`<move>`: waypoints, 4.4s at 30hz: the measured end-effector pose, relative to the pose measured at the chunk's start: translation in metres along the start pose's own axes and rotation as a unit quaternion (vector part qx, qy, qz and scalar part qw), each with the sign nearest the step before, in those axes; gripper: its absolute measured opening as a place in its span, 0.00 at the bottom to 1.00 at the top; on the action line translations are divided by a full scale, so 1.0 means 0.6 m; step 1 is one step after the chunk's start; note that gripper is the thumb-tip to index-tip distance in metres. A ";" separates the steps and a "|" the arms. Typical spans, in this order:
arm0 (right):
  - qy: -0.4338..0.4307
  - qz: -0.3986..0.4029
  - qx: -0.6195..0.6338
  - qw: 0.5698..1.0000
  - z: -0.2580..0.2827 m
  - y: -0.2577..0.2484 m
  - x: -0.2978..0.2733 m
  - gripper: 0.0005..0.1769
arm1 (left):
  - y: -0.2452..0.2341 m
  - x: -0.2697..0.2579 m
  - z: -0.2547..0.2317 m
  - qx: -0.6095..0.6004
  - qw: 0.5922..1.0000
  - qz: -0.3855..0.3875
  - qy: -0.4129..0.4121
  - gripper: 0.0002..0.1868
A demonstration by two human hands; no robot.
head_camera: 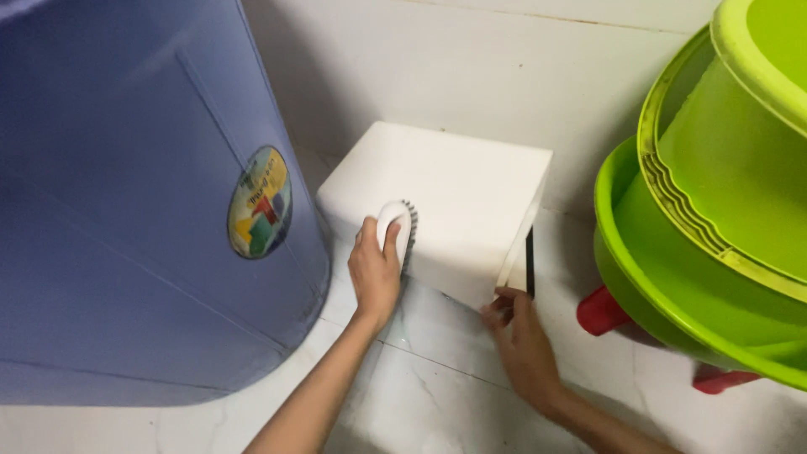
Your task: The person is cleaning a white plastic bin using a scrub brush and soap in a bathroom.
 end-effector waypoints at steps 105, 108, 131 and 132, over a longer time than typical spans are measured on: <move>0.029 -0.041 0.292 0.955 0.067 -0.168 0.275 0.09 | 0.034 0.091 -0.273 0.107 0.953 0.269 0.090 0.24; 0.026 -0.074 0.258 0.963 0.071 -0.184 0.282 0.11 | 0.018 0.045 -0.277 0.087 0.931 0.322 0.150 0.24; -0.181 -0.181 -0.016 0.966 0.009 -0.082 0.147 0.13 | 0.068 0.127 0.069 -0.013 0.996 -0.045 -0.080 0.21; -0.179 -0.185 -0.035 0.966 0.006 -0.078 0.152 0.12 | 0.076 0.116 0.075 -0.019 0.993 -0.057 -0.102 0.21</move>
Point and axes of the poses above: each hand's wrist, its own x-axis towards the middle knuckle, its own y-axis out of the palm, z = x × y, the point moved 4 cm from there along x, towards the middle knuckle, and after that the axes turned 6 degrees about -z, right-handed, at the moved point
